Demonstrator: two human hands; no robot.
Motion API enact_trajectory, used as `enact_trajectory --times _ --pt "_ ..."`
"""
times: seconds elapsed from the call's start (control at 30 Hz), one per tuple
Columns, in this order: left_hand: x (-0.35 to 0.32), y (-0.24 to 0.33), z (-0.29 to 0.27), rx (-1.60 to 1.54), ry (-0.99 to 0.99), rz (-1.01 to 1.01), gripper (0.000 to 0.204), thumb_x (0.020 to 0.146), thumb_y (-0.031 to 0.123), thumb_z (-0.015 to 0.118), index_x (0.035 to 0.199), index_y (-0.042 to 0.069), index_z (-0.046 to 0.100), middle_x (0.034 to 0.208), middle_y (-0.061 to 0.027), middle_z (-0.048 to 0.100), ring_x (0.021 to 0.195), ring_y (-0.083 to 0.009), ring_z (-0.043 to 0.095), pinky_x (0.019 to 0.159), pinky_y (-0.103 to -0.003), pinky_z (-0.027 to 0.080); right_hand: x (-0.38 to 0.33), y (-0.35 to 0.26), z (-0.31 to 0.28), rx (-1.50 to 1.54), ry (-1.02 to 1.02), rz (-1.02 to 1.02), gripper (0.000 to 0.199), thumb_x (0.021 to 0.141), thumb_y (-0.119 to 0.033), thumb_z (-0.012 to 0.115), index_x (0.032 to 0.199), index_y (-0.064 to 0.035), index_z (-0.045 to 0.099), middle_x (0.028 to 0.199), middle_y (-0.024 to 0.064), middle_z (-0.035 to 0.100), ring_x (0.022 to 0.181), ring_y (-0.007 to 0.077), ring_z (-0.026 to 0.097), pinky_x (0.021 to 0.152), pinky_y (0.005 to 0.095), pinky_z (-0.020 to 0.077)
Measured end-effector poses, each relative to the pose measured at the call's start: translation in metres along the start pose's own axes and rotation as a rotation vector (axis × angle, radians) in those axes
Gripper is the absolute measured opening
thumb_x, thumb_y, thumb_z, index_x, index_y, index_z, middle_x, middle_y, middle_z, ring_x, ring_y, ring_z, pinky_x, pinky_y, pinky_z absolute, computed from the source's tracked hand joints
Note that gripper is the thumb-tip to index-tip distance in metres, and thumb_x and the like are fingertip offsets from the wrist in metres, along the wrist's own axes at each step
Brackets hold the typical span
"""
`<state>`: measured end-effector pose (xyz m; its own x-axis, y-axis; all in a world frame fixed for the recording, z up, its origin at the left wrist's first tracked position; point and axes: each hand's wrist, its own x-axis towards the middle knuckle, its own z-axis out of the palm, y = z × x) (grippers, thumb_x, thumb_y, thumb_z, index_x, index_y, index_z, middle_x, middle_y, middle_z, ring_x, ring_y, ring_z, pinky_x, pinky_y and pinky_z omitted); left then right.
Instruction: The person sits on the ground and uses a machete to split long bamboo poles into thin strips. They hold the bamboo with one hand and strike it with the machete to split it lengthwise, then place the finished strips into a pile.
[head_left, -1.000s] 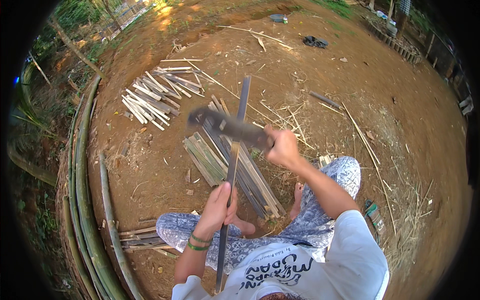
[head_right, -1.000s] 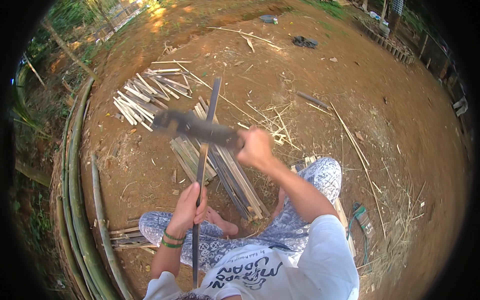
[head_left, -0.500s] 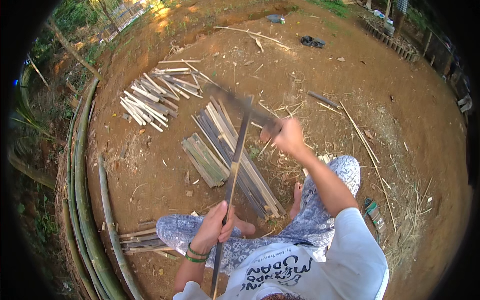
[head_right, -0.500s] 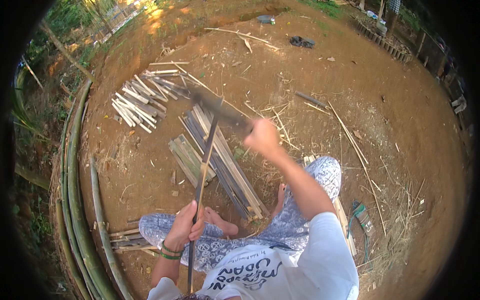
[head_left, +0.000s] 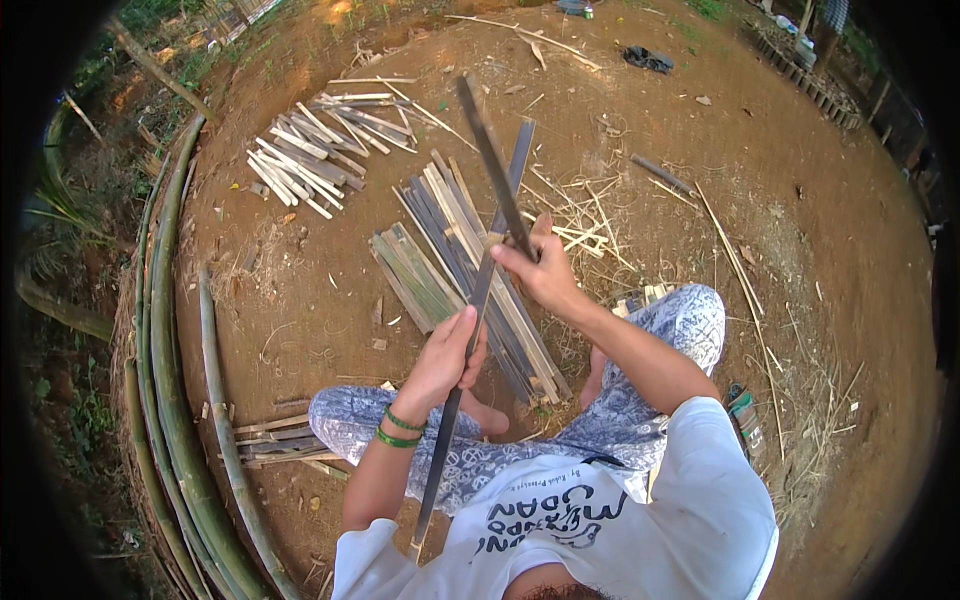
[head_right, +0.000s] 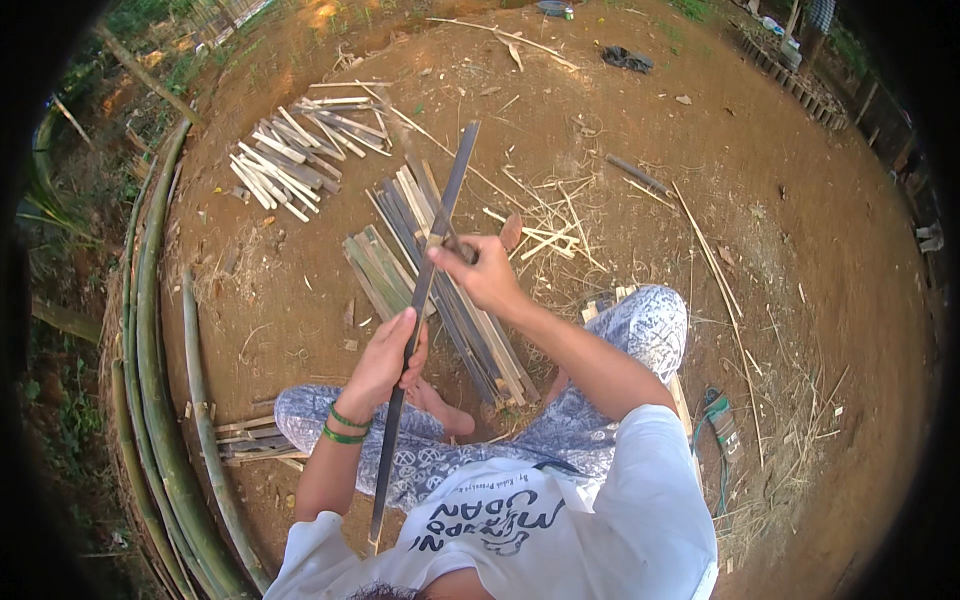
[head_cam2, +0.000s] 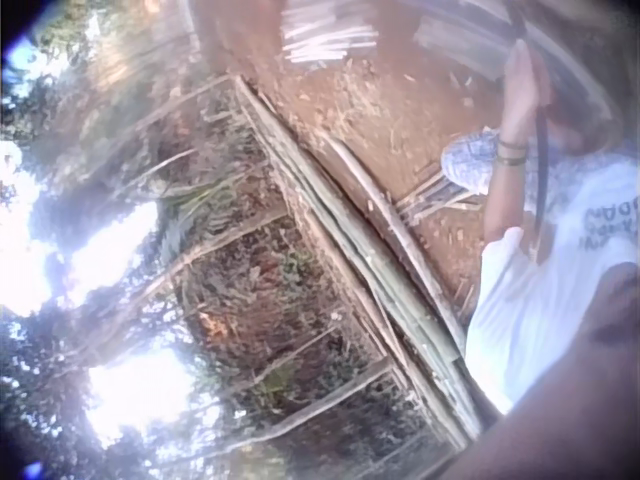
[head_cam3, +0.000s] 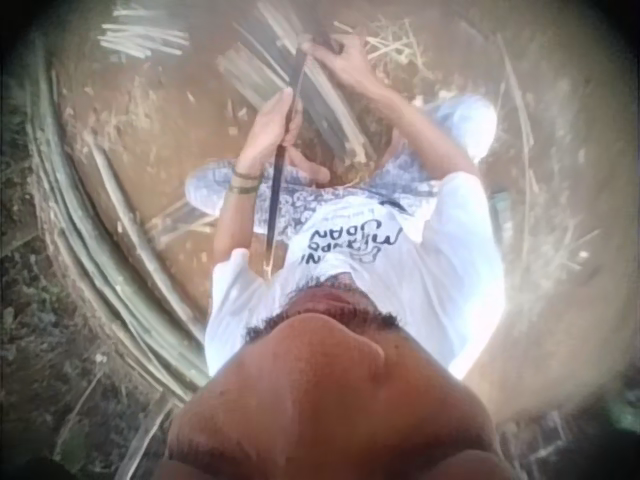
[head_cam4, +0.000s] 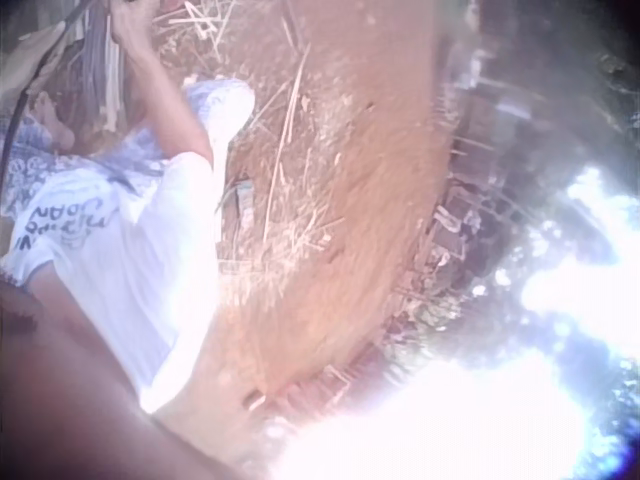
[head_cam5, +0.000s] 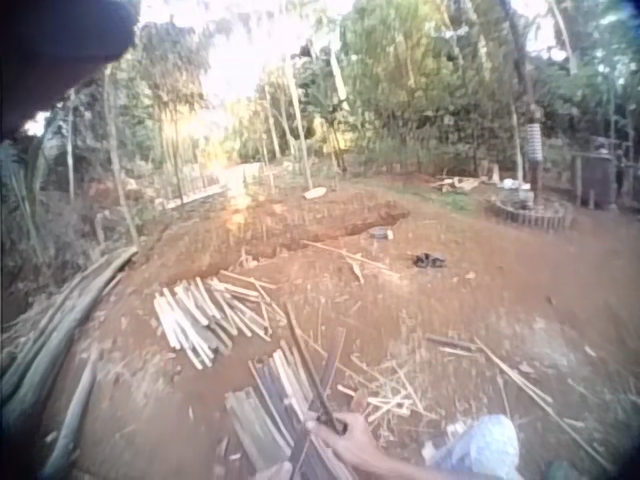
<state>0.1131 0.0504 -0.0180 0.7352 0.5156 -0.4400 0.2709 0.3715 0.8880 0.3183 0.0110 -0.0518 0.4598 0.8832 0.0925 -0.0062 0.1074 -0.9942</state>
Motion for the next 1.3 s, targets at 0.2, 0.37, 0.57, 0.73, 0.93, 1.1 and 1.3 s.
enact_trajectory --times 0.2,0.37,0.57,0.73,0.93,1.1,1.3 --pt "-0.006 0.012 0.002 -0.087 -0.036 0.023 0.040 0.110 0.037 0.036 0.106 0.005 0.060 0.060 0.0024 0.045 0.046 -0.0053 0.041 0.041 -0.021 0.034 0.015 -0.007 -0.006 0.410 0.141 -0.001 0.018 0.090 -0.017 0.071 0.083 -0.0013 0.066 0.066 0.0042 0.062 0.057 0.0117 0.055 0.054 0.0272 0.0436" --pt "-0.021 0.057 -0.040 0.386 0.116 0.326 0.028 0.109 0.028 0.045 0.104 0.007 0.063 0.061 0.0095 0.043 0.050 -0.0019 0.038 0.044 -0.020 0.029 0.023 -0.015 -0.017 0.370 0.152 -0.069 0.017 0.091 -0.017 0.070 0.088 0.0002 0.071 0.064 0.0037 0.062 0.056 0.0111 0.054 0.054 0.0273 0.0419" --pt "-0.063 0.191 -0.085 0.639 0.755 0.858 0.029 0.108 0.031 0.047 0.108 0.008 0.064 0.062 0.0112 0.039 0.050 0.0000 0.033 0.043 -0.018 0.023 0.021 -0.017 -0.025 0.318 0.177 -0.057 0.021 0.091 -0.018 0.069 0.091 0.0026 0.070 0.063 0.0011 0.058 0.058 0.0101 0.052 0.056 0.0269 0.0402" --pt "-0.113 0.249 -0.097 0.462 0.816 1.098 0.036 0.109 0.032 0.045 0.113 0.001 0.063 0.068 0.0063 0.041 0.053 -0.0013 0.034 0.045 -0.018 0.026 0.017 -0.013 -0.016 0.271 0.131 -0.038 0.019 0.090 -0.018 0.070 0.087 0.0007 0.068 0.063 0.0012 0.058 0.058 0.0093 0.052 0.055 0.0255 0.0390" --pt "-0.153 0.290 -0.095 0.538 0.938 1.297 0.034 0.108 0.026 0.048 0.118 -0.003 0.061 0.073 0.0055 0.039 0.058 -0.0026 0.032 0.050 -0.020 0.026 0.011 -0.006 -0.010 0.157 0.116 -0.048 0.023 0.089 -0.020 0.075 0.076 -0.0043 0.065 0.058 -0.0026 0.054 0.050 0.0061 0.046 0.047 0.0244 0.0322" --pt "-0.193 0.314 -0.091 0.527 0.970 1.579 0.026 0.107 0.018 0.045 0.110 -0.007 0.053 0.075 -0.0007 0.039 0.066 -0.0083 0.035 0.056 -0.024 0.031 0.004 -0.010 -0.001 0.066 -0.046 -0.008 0.024 0.090 -0.022 0.075 0.076 -0.0049 0.065 0.057 -0.0041 0.052 0.050 0.0047 0.044 0.047 0.0240 0.0305" --pt "-0.157 0.271 -0.090 0.024 0.937 1.721 0.036 0.110 0.033 0.031 0.096 0.002 0.047 0.071 -0.0024 0.037 0.065 -0.0148 0.037 0.060 -0.033 0.038 0.004 0.010 0.018 0.136 -0.111 -0.051 0.022 0.091 -0.024 0.073 0.086 -0.0022 0.071 0.062 -0.0010 0.062 0.051 0.0052 0.048 0.048 0.0247 0.0340"
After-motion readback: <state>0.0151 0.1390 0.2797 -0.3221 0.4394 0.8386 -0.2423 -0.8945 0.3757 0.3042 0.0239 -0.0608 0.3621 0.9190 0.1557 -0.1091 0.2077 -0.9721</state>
